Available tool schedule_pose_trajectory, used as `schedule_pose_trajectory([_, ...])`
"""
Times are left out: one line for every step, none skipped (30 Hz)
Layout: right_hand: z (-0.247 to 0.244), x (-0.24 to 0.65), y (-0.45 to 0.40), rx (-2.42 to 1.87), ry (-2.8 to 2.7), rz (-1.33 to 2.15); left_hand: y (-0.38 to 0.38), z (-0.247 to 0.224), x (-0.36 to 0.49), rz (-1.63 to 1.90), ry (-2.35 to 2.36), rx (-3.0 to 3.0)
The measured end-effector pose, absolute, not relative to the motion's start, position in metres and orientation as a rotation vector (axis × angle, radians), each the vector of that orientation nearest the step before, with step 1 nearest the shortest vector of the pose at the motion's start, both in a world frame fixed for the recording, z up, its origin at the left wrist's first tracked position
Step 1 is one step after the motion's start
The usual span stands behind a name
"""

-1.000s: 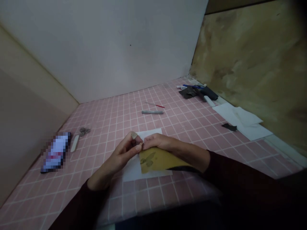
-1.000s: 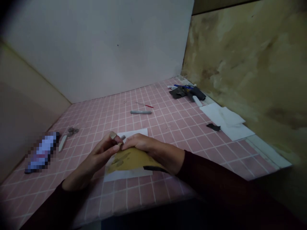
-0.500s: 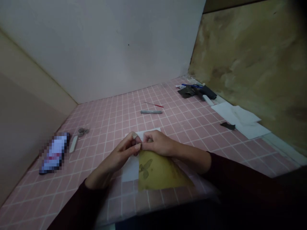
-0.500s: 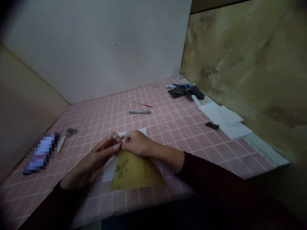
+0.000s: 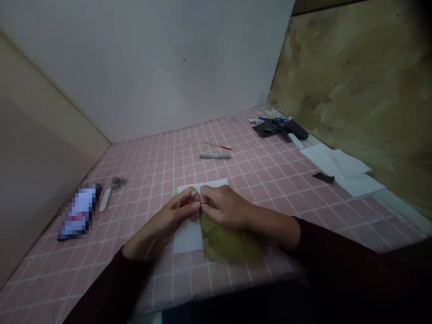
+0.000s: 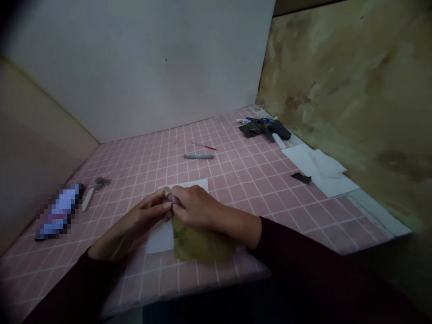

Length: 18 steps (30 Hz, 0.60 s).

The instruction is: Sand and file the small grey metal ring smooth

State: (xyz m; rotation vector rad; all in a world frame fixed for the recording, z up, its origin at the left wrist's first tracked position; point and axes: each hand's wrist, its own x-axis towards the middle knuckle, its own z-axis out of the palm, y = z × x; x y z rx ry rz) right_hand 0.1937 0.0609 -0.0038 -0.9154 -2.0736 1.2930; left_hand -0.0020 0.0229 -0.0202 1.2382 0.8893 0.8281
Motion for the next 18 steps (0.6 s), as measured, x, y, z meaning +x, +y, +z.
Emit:
schedule_pose_trajectory([-0.004, 0.194, 0.061, -0.906, -2.083, 1.266, 0.023, -0.021, -0.002, 0.846, 0.877, 1.232])
schedule_pose_trajectory([-0.005, 0.193, 0.063, -0.926, -2.047, 1.343, 0.023, -0.019, -0.002, 0.872, 0.86, 1.246])
schedule_pose_trajectory([-0.006, 0.193, 0.065, -0.958, -1.978, 1.509, 0.022, -0.017, -0.003, 0.901, 0.844, 1.275])
schedule_pose_trajectory([-0.008, 0.192, 0.067, -0.98, -1.883, 1.723, 0.022, -0.015, -0.003, 0.922, 0.835, 1.308])
schedule_pose_trajectory([-0.009, 0.192, 0.069, -0.988, -1.778, 1.933, 0.021, -0.013, -0.003, 0.928, 0.836, 1.338])
schedule_pose_trajectory([-0.011, 0.191, 0.07, -0.989, -1.694, 2.085, 0.021, -0.012, -0.003, 0.914, 0.844, 1.359])
schedule_pose_trajectory([-0.012, 0.191, 0.071, -0.996, -1.661, 2.132, 0.022, -0.012, -0.004, 0.891, 0.856, 1.367])
schedule_pose_trajectory([-0.012, 0.191, 0.07, -1.013, -1.699, 2.06, 0.022, -0.014, -0.004, 0.872, 0.871, 1.36])
schedule_pose_trajectory([-0.012, 0.191, 0.068, -1.02, -1.792, 1.888, 0.023, -0.017, -0.004, 0.853, 0.884, 1.34])
schedule_pose_trajectory([-0.01, 0.192, 0.066, -1.004, -1.898, 1.666, 0.025, -0.02, -0.004, 0.836, 0.891, 1.312])
schedule_pose_trajectory([-0.008, 0.192, 0.064, -0.97, -1.986, 1.463, 0.025, -0.022, -0.004, 0.829, 0.895, 1.283])
schedule_pose_trajectory([-0.006, 0.193, 0.063, -0.943, -2.038, 1.332, 0.026, -0.024, -0.003, 0.833, 0.895, 1.265])
schedule_pose_trajectory([-0.004, 0.193, 0.062, -0.943, -2.049, 1.31, 0.025, -0.024, -0.003, 0.849, 0.891, 1.267])
schedule_pose_trajectory([-0.003, 0.193, 0.062, -0.969, -2.014, 1.399, 0.024, -0.022, -0.002, 0.871, 0.884, 1.288])
schedule_pose_trajectory([-0.001, 0.193, 0.063, -1.01, -1.939, 1.569, 0.023, -0.019, -0.002, 0.894, 0.88, 1.322])
schedule_pose_trajectory([-0.001, 0.192, 0.065, -1.041, -1.839, 1.777, 0.021, -0.015, -0.001, 0.919, 0.883, 1.362])
schedule_pose_trajectory([0.0, 0.192, 0.066, -1.05, -1.737, 1.975, 0.019, -0.012, 0.0, 0.93, 0.893, 1.394])
schedule_pose_trajectory([0.0, 0.192, 0.067, -1.046, -1.658, 2.116, 0.018, -0.009, 0.0, 0.929, 0.906, 1.412])
